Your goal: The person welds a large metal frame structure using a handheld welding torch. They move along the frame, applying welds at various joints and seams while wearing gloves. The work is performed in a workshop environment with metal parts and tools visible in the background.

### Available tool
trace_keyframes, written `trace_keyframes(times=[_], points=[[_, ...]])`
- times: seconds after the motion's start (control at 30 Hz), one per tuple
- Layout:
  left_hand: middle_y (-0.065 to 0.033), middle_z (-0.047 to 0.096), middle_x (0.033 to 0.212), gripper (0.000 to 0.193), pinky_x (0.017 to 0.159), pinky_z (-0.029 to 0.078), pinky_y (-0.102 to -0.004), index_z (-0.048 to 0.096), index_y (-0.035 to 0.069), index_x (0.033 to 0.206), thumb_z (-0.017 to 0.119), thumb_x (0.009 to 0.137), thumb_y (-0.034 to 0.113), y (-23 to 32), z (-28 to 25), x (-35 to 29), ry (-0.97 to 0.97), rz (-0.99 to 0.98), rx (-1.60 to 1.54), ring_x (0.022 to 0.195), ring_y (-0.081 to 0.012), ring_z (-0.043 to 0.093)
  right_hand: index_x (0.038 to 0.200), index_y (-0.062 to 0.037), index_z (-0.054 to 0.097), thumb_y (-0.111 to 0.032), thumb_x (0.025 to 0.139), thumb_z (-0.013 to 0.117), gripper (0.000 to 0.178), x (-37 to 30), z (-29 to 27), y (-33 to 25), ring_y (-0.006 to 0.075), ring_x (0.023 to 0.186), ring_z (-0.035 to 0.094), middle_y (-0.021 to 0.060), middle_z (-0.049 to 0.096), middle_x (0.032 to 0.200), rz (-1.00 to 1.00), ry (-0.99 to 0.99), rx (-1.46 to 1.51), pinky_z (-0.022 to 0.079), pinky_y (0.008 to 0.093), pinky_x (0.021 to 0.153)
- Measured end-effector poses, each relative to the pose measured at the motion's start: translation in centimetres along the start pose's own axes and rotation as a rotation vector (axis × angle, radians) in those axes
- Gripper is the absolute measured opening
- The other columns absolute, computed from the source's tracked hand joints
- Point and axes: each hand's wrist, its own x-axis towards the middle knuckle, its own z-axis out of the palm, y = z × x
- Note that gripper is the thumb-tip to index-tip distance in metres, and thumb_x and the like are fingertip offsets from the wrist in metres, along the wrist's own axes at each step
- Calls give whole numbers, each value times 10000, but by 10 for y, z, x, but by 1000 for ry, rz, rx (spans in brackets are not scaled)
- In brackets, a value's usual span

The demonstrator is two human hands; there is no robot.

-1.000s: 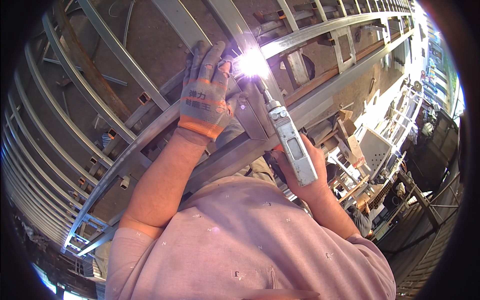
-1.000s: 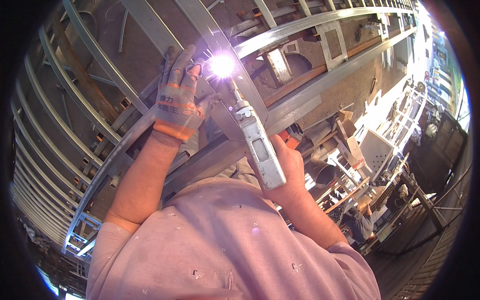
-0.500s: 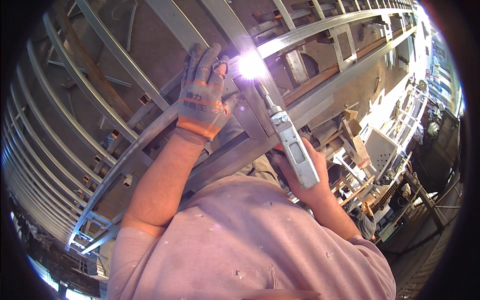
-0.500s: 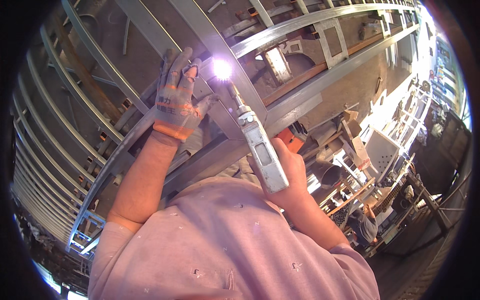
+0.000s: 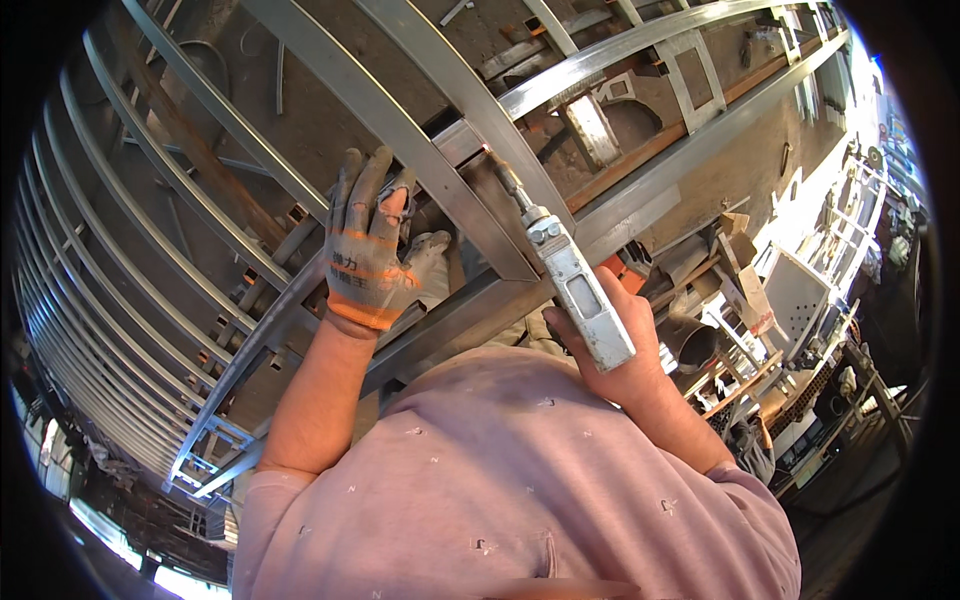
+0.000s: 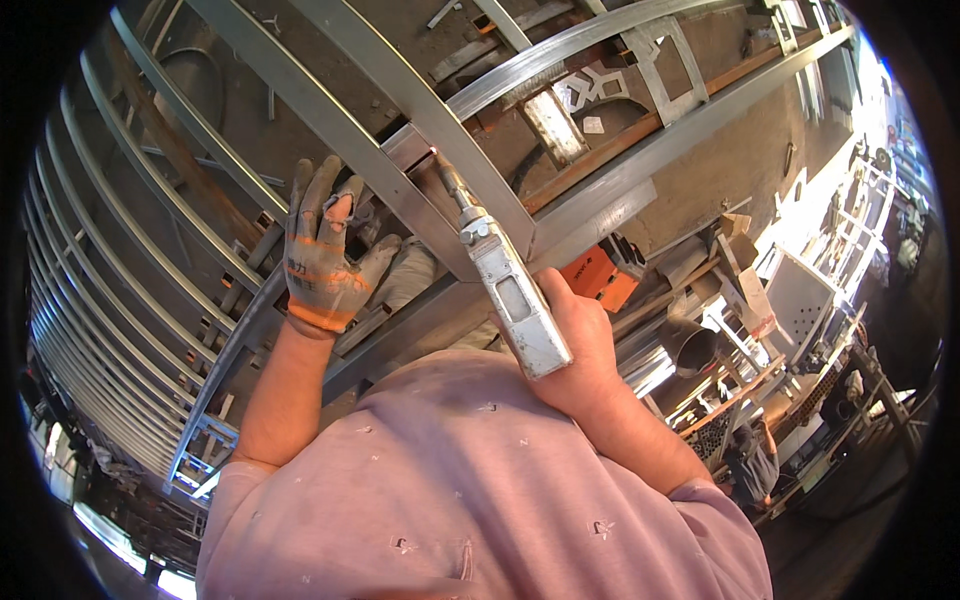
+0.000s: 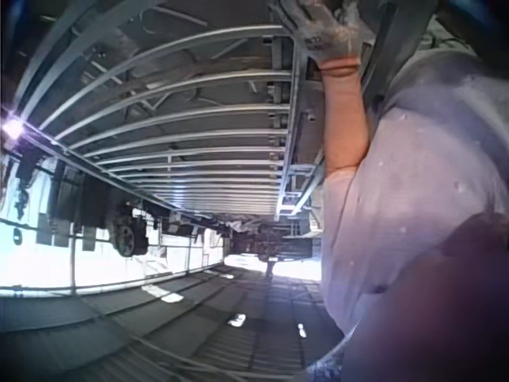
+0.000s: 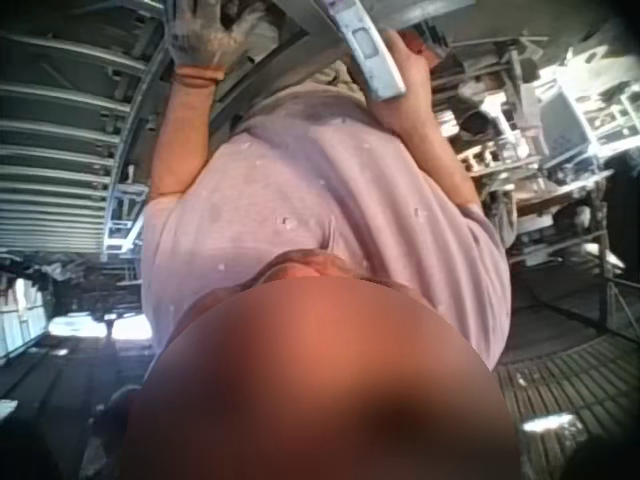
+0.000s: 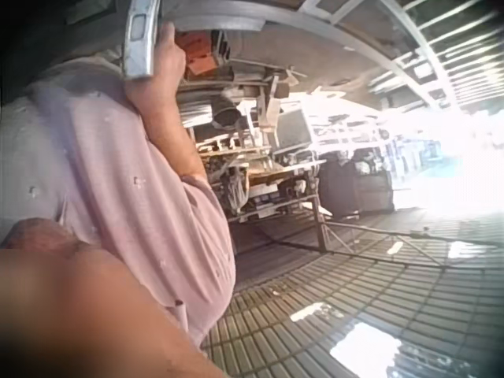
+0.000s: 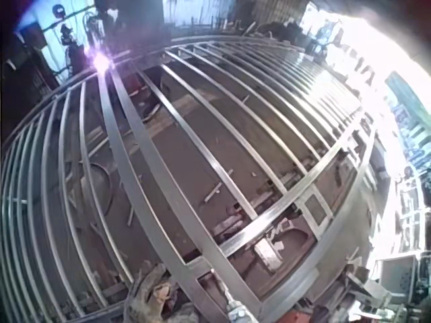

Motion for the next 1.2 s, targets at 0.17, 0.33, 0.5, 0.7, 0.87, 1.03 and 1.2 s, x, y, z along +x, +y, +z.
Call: trace_keyframes(times=[0.17,0.33,0.5,0.7,0.87,1.03,1.2], points=[[-204,620,1554,975,1277,442,-582,472,213,1699,922,834,177,7,2,-4,21,15,29,1515,-503,516,1122,-35,618,-304,925,877,422,2,0,4,469,883,755,228,757,875,9,-2,29,586,524,769],[-196,682,1429,1106,1189,527,-573,264,238,1746,914,853,188,14,5,-6,78,132,-12,1417,-489,600,1098,-19,624,-205,951,884,352,3,0,9,412,839,784,181,758,855,-64,14,-16,607,441,728],[-186,693,1389,485,1169,528,-581,653,65,1198,921,806,162,28,-3,-10,4,19,1,1384,-482,625,1072,-28,618,-212,945,892,353,-5,0,16,415,837,779,176,754,850,-24,24,3,597,439,717],[-168,629,1558,711,1259,423,-635,588,113,1463,897,867,348,22,3,3,-100,138,104,1473,-493,554,1268,-35,628,-226,955,883,447,-27,-6,28,392,902,799,174,790,923,-19,61,207,614,440,790],[-118,509,1708,945,1326,319,-655,444,156,1659,855,885,509,10,11,16,-237,160,265,1603,-443,430,1268,-30,633,-205,953,884,439,-32,1,34,373,894,803,169,793,941,-84,86,253,619,417,788],[-118,557,1675,938,1328,300,-666,407,167,1672,841,905,489,12,5,23,-289,168,365,1606,-427,437,1297,-33,639,-227,944,886,473,-31,7,29,382,906,801,176,802,983,-96,54,238,618,430,801],[-111,601,1644,840,1331,283,-670,403,176,1676,779,973,439,12,0,27,-302,160,372,1597,-421,455,1286,-13,646,-153,949,883,435,-27,14,19,341,857,809,139,784,916,-150,64,149,612,400,758]])
